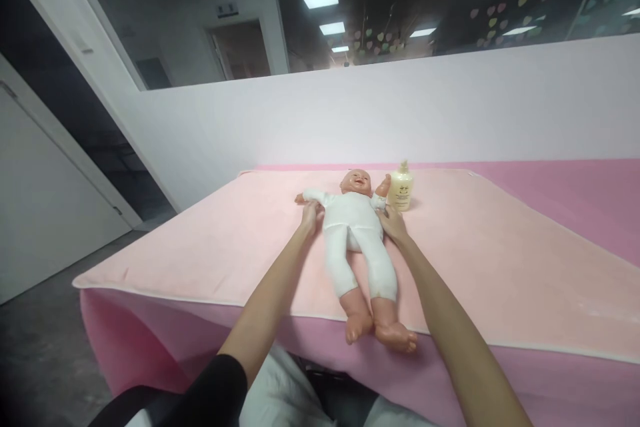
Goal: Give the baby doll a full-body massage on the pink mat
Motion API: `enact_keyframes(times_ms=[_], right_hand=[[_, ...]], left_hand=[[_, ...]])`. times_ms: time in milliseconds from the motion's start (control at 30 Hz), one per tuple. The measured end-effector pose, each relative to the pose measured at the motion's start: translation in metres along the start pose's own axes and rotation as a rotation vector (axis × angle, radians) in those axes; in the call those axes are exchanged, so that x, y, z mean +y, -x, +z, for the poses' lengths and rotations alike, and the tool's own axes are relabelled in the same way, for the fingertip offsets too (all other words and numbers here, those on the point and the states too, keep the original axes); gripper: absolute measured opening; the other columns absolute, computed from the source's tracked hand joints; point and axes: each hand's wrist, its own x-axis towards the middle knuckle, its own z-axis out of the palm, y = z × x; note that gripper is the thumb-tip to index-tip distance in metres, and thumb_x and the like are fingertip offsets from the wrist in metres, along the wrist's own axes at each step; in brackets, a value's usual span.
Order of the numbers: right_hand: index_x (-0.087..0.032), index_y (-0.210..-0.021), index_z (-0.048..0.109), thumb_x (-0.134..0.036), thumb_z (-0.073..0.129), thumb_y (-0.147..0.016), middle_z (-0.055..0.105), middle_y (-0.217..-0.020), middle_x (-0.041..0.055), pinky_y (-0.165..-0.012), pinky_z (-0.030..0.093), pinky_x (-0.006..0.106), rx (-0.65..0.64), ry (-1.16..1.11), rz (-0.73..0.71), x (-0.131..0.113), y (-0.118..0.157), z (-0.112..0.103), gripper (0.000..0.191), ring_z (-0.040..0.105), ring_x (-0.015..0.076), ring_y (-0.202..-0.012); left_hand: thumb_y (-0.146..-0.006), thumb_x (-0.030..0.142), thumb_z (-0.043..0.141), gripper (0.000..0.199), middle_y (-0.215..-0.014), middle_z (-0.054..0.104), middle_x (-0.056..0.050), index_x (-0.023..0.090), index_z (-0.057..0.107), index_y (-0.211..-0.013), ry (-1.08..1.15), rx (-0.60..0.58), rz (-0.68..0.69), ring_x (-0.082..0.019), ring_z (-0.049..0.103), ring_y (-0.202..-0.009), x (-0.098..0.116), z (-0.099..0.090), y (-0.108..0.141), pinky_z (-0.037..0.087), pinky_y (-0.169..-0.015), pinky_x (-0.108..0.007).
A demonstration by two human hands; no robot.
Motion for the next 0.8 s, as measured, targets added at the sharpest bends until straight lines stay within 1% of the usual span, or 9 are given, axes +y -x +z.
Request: enact_keyframes(times_ms=[100,200,300,367,433,500,567,667,800], right_hand=[[-0.017,-0.080,0.059,-0.039,0.047,-0.087,0.061,-0.093,0.0070,-0.100,0.038,0.036,-0.002,0.203,-0.005,0.003,-0.007,0.003,0.026,0.053,0.0194,-0.099],[-0.017,-0.080,0.055,-0.044,0.041,-0.091,0.060,-0.099,0.0097,-0.102,0.038,0.039,-0.012,0.283,0.063,0.005,-0.016,0.008,0.032,0.053,0.0215,-0.101],[-0.017,-0.090,0.057,-0.051,0.038,-0.091,0.060,-0.108,0.0121,-0.104,0.036,0.045,-0.010,0.285,0.139,0.007,-0.022,0.012,0.039,0.054,0.0248,-0.105],[-0.017,-0.099,0.058,-0.055,0.037,-0.091,0.060,-0.110,0.0131,-0.105,0.035,0.047,0.003,0.267,0.146,0.009,-0.024,0.014,0.044,0.054,0.0266,-0.108],[-0.017,-0.105,0.059,-0.056,0.036,-0.092,0.060,-0.110,0.0139,-0.105,0.035,0.048,0.006,0.275,0.150,0.008,-0.026,0.015,0.047,0.055,0.0278,-0.110],[-0.016,-0.106,0.059,-0.056,0.034,-0.093,0.061,-0.109,0.0149,-0.105,0.035,0.048,-0.005,0.314,0.175,0.005,-0.026,0.017,0.048,0.055,0.0287,-0.112],[-0.015,-0.104,0.060,-0.054,0.033,-0.094,0.061,-0.108,0.0165,-0.105,0.036,0.048,-0.016,0.363,0.207,0.001,-0.026,0.018,0.048,0.055,0.0294,-0.112],[-0.013,-0.105,0.060,-0.053,0.030,-0.095,0.061,-0.108,0.0192,-0.104,0.036,0.049,-0.020,0.406,0.217,-0.001,-0.026,0.019,0.050,0.056,0.0307,-0.113],[-0.014,-0.111,0.058,-0.056,0.031,-0.092,0.060,-0.115,0.0185,-0.105,0.034,0.050,-0.043,0.344,0.171,0.007,-0.026,0.015,0.053,0.055,0.0325,-0.115]], left_hand=[[-0.088,0.036,0.057,0.021,-0.091,0.065,-0.006,0.017,0.059,-0.096,0.246,-0.012,-0.105,-0.015,0.063,-0.088,0.000,0.015,-0.003,0.051,-0.090,-0.032],[-0.093,0.037,0.050,0.025,-0.086,0.063,-0.004,0.016,0.056,-0.107,0.524,-0.020,-0.217,-0.012,0.061,-0.078,0.004,0.016,-0.003,0.052,-0.085,-0.027],[-0.093,0.040,0.052,0.029,-0.084,0.063,-0.002,0.019,0.055,-0.112,0.584,-0.068,-0.213,-0.010,0.059,-0.073,0.005,0.015,0.001,0.052,-0.081,-0.025],[-0.090,0.041,0.058,0.031,-0.088,0.065,-0.002,0.018,0.058,-0.110,0.499,-0.137,-0.132,-0.011,0.059,-0.073,0.003,0.015,0.005,0.051,-0.080,-0.026],[-0.086,0.037,0.062,0.029,-0.093,0.067,-0.005,0.016,0.063,-0.106,0.342,-0.190,-0.006,-0.012,0.060,-0.077,0.000,0.016,0.008,0.050,-0.080,-0.027],[-0.082,0.032,0.065,0.026,-0.094,0.069,-0.006,0.015,0.067,-0.101,0.150,-0.176,0.110,-0.014,0.060,-0.079,-0.002,0.017,0.010,0.048,-0.081,-0.027],[-0.080,0.030,0.065,0.023,-0.091,0.069,-0.006,0.014,0.070,-0.097,-0.024,-0.125,0.185,-0.015,0.059,-0.078,-0.003,0.018,0.011,0.047,-0.079,-0.027],[-0.080,0.031,0.063,0.024,-0.088,0.069,-0.006,0.014,0.070,-0.096,-0.150,-0.078,0.223,-0.015,0.058,-0.076,-0.002,0.018,0.011,0.045,-0.075,-0.026],[-0.081,0.034,0.061,0.027,-0.090,0.069,-0.007,0.013,0.068,-0.096,-0.188,-0.035,0.172,-0.016,0.058,-0.078,0.000,0.014,0.013,0.042,-0.075,-0.026]])
